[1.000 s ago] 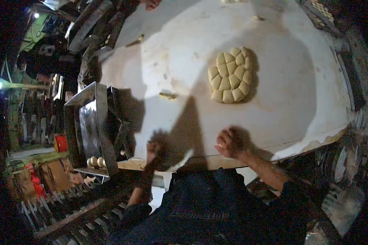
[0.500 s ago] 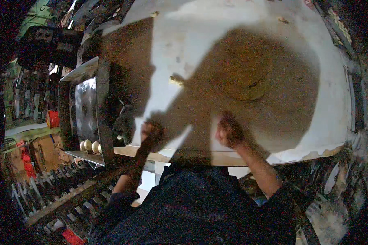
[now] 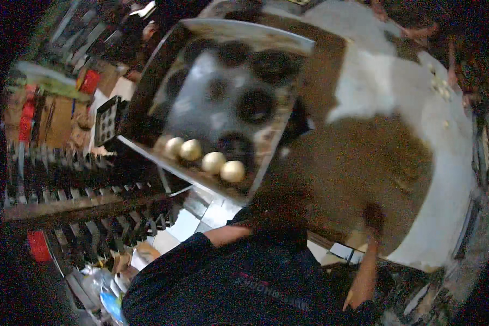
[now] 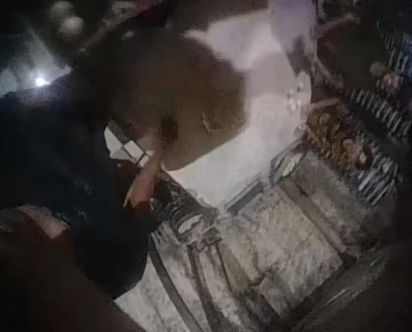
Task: Shaping dough into small rolls and placing them onto greased baking trays in a commercial bakery setting.
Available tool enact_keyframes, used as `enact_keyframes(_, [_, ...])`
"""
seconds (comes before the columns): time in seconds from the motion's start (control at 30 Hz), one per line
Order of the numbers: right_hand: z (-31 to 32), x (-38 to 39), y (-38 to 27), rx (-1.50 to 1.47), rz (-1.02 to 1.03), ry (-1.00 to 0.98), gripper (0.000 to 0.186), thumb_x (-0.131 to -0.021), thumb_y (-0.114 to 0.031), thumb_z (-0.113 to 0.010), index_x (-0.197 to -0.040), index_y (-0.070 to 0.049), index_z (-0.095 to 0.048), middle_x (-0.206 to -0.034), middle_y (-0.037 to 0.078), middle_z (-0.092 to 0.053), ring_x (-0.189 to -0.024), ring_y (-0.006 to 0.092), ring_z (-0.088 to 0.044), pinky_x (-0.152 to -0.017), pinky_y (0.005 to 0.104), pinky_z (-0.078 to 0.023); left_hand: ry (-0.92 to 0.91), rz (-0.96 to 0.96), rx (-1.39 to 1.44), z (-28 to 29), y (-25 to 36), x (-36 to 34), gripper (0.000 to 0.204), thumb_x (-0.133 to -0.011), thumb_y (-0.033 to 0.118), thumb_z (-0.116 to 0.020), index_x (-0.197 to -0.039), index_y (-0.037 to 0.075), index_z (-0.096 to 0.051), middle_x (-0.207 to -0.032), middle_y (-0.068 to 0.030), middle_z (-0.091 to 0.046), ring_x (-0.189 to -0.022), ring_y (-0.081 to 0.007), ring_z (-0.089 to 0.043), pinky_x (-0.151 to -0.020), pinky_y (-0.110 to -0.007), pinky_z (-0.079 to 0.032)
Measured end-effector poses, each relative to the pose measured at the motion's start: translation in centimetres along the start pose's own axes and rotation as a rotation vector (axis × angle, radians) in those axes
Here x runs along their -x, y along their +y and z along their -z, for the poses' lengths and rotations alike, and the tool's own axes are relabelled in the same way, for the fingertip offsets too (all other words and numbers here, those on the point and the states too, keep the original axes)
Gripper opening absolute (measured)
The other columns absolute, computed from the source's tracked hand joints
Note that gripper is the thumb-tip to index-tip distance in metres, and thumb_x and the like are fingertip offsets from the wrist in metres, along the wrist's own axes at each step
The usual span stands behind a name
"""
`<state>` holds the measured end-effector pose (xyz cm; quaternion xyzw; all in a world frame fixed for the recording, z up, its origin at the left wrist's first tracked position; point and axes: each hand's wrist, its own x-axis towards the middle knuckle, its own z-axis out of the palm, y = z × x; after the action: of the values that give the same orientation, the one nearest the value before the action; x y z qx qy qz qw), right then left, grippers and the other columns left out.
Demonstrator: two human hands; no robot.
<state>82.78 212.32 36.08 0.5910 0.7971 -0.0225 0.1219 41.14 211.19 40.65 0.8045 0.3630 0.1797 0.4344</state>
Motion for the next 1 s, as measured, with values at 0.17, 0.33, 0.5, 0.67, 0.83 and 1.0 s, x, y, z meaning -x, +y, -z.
enact_keyframes(0.17, [17.4, -5.8, -8.1, -0.971, -0.347, -0.042, 0.022, -0.092, -0.018, -0.049, -0.099, -0.001, -0.061, -0.095, 0.014, -0.060, -0.085, 0.0241, -0.059, -0.084, 0.0376, -0.048, 0.245, -0.209, 0.225, 22.3, 12.8, 10.6, 0.050, -0.072, -0.003, -0.062, -0.120, 0.001, -0.051, -0.107, -0.0179, -0.056, -0.106, -0.0342, -0.054, -0.090, -0.039, -0.045])
enact_keyframes(0.33, [35.2, -12.0, -29.4, -1.058, 0.358, 0.342, 0.034, -0.091, -0.030, -0.051, -0.104, 0.000, -0.060, -0.092, 0.013, -0.061, -0.084, 0.0205, -0.060, -0.072, 0.0319, -0.050, 0.789, 0.383, -0.432, 36.6, 3.9, 19.8, 0.045, -0.064, -0.004, -0.065, -0.108, 0.005, -0.059, -0.102, -0.0189, -0.061, -0.095, -0.0373, -0.059, -0.083, -0.043, -0.048])
enact_keyframes(0.5, [40.3, -18.5, -47.2, -1.059, 1.015, 0.559, 0.025, -0.082, -0.020, -0.062, -0.099, -0.002, -0.061, -0.099, 0.014, -0.062, -0.091, 0.0271, -0.061, -0.082, 0.0382, -0.050, 0.379, 0.767, -0.620, 41.9, -2.7, 22.2, 0.033, -0.070, 0.019, -0.069, -0.102, 0.010, -0.066, -0.098, -0.0147, -0.067, -0.092, -0.0324, -0.064, -0.079, -0.041, -0.051])
enact_keyframes(0.67, [36.2, -20.5, -51.0, -0.338, 0.967, 0.412, 0.017, -0.085, -0.018, -0.059, -0.095, -0.006, -0.064, -0.094, 0.011, -0.063, -0.099, 0.0277, -0.059, -0.094, 0.0477, -0.041, 0.360, 0.734, -0.684, 41.4, -4.5, 21.9, 0.044, -0.069, 0.025, -0.069, -0.110, 0.013, -0.065, -0.103, -0.0151, -0.066, -0.093, -0.0326, -0.064, -0.081, -0.041, -0.051])
enact_keyframes(0.83, [35.7, -17.2, -35.5, -0.888, 0.588, 0.797, 0.012, -0.086, -0.011, -0.056, -0.092, -0.004, -0.064, -0.091, 0.010, -0.064, -0.088, 0.0231, -0.061, -0.081, 0.0365, -0.048, 0.686, 0.387, -0.518, 40.7, -1.1, 22.7, 0.056, -0.068, -0.004, -0.072, -0.120, -0.001, -0.052, -0.114, -0.0152, -0.059, -0.098, -0.0237, -0.058, -0.088, -0.034, -0.046])
enact_keyframes(1.0, [17.1, -9.1, -14.0, -0.930, -0.379, 0.754, 0.022, -0.090, -0.022, -0.059, -0.084, -0.001, -0.058, -0.067, 0.004, -0.055, -0.064, 0.0111, -0.055, -0.061, 0.0268, -0.044, 1.070, 0.190, -0.584, 32.7, 11.9, 11.8, 0.045, -0.076, 0.002, -0.065, -0.119, -0.001, -0.053, -0.113, -0.0134, -0.058, -0.089, -0.0210, -0.056, -0.082, -0.032, -0.047])
